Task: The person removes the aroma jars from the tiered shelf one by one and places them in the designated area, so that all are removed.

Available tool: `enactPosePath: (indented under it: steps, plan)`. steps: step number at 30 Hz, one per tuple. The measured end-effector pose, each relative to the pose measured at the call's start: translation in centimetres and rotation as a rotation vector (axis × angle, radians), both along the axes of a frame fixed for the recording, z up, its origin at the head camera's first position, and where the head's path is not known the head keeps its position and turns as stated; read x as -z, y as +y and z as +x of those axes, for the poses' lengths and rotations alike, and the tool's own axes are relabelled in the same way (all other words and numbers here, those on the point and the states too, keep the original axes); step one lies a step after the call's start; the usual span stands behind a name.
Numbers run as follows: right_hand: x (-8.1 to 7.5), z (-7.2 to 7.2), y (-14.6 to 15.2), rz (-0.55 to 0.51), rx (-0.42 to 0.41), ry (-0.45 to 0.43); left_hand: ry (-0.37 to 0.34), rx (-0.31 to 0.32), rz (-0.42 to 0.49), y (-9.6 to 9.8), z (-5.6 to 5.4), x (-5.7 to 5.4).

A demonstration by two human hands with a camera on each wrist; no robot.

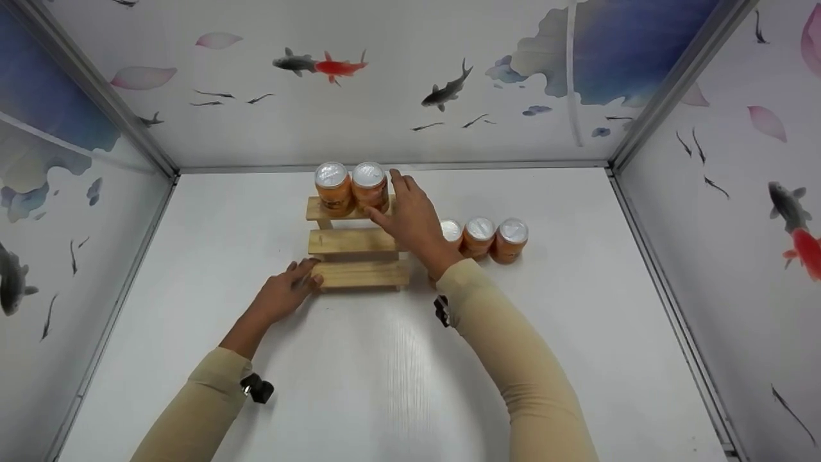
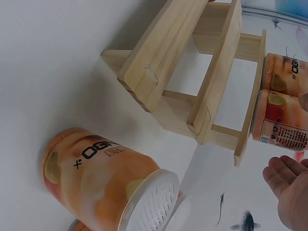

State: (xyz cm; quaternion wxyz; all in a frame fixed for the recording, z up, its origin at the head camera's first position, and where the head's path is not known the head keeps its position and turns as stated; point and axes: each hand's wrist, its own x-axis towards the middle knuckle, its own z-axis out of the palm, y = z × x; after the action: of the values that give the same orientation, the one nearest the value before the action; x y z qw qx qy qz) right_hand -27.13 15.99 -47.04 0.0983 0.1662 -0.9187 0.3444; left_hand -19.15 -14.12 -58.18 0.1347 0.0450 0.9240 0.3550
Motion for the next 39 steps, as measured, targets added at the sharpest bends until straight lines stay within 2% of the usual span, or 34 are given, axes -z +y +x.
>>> enactPosePath:
  steps: [5,9,20,25,32,39]
  plan:
    - [-0.5,-0.6,-0.3,0.003,-0.005,0.003,0.025,-0.001,0.003,0.1,-0.1,0.1]
    - [-0.8,-1.0,-0.7,-0.008,-0.012,-0.01,0.016,-0.006,-0.008,0.3,0.0,0.0]
    - [-1.2,-1.4,-1.6,0.02,0.006,-0.03,0.016,-0.018,-0.006,0.6,0.0,-0.2]
    - [-1.2,-1.5,-1.7,-0.009,-0.004,-0.018,0.027,-0.006,-0.016,0.5,0.0,-0.2]
    - [-0.8,-1.3,-1.3,-0.069,-0.016,-0.007,0.036,0.019,-0.024,0.4,-0.1,-0.3]
    - [-0.6,-0.8,0.3,-0.082,-0.026,0.027,0.039,0.024,-0.02,0.3,0.0,-0.3]
